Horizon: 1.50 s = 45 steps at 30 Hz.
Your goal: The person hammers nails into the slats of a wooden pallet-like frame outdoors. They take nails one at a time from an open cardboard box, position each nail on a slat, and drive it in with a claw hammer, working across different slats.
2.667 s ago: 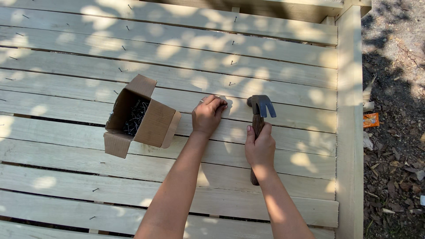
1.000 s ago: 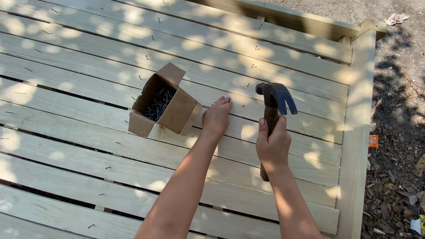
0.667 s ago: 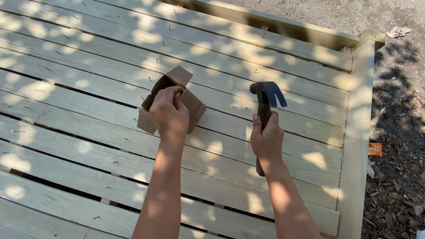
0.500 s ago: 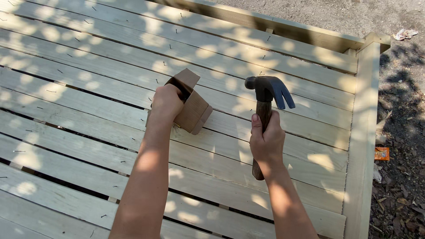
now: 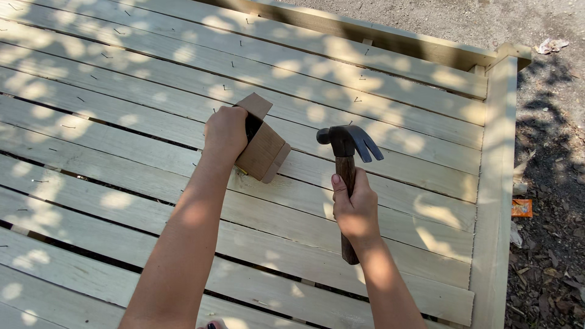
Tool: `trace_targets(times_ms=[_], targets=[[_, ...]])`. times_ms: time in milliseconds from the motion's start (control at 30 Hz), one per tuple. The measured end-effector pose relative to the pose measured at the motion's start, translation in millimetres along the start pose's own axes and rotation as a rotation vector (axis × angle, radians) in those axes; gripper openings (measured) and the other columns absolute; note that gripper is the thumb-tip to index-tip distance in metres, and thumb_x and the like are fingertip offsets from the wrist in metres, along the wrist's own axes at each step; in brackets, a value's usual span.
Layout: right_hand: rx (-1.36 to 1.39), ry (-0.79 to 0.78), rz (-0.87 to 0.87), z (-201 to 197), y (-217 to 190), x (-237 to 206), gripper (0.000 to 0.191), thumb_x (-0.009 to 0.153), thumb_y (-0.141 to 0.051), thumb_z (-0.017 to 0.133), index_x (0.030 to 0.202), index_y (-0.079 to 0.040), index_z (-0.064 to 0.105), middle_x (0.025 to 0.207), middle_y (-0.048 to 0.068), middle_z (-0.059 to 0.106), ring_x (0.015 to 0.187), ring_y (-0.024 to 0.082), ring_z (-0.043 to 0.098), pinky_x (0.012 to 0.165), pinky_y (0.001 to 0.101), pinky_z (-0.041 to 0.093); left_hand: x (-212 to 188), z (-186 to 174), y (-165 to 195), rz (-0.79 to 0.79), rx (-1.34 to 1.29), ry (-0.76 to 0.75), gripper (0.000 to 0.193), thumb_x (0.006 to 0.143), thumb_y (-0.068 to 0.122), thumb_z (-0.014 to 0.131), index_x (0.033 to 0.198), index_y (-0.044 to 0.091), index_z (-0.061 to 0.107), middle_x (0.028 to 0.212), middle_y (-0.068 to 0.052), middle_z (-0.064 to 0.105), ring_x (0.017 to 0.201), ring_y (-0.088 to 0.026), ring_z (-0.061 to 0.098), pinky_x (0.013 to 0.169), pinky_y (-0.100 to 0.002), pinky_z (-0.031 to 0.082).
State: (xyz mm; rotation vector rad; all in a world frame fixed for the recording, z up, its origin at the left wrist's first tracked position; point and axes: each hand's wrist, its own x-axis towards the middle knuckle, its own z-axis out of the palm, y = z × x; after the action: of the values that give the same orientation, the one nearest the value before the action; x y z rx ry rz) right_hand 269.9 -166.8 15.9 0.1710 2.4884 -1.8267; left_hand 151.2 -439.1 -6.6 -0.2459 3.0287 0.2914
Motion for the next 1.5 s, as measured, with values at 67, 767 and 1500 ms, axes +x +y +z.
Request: trace_targets(times_ms=[67, 767, 1500], targets=[[0.109, -0.005, 0.123, -4.9, 3.2, 0.6, 0.028, 0.103, -0.028, 0.059, 0.1, -0.001, 0.054, 0.06, 0.001, 0.052, 0.044, 0.009, 0.046, 0.039, 0.0303, 0.039, -18.3, -18.4, 1.0, 0.02, -0.182, 0.07, 0.025, 0.087, -0.001, 0.064, 0.105, 0.011, 0.077, 0.103, -0.014, 0.074, 0.096, -0.034, 0.071, 0.08, -0.043, 0.057], [0.185, 0.141, 0.294, -48.4, 103.6, -9.4, 0.026, 0.103, -0.028, 0.056, 0.097, -0.004, 0.052, 0.061, 0.004, 0.053, 0.042, 0.012, 0.05, 0.039, 0.0303, 0.043, -75.3, 143.7, 136.0, 0.218, -0.72, 0.091, 0.008, 0.083, 0.027, 0.081, 0.088, 0.021, 0.081, 0.087, 0.007, 0.075, 0.094, -0.017, 0.06, 0.089, -0.043, 0.03], [0.2, 0.128, 0.311, -47.1, 118.2, -11.9, 0.026, 0.103, -0.028, 0.057, 0.096, -0.003, 0.05, 0.064, 0.003, 0.053, 0.045, 0.01, 0.051, 0.039, 0.0293, 0.045, -78.7, 164.4, 133.3, 0.309, -0.64, 0.172, 0.003, 0.089, 0.025, 0.075, 0.087, 0.023, 0.077, 0.088, 0.011, 0.073, 0.096, -0.015, 0.06, 0.094, -0.043, 0.026]])
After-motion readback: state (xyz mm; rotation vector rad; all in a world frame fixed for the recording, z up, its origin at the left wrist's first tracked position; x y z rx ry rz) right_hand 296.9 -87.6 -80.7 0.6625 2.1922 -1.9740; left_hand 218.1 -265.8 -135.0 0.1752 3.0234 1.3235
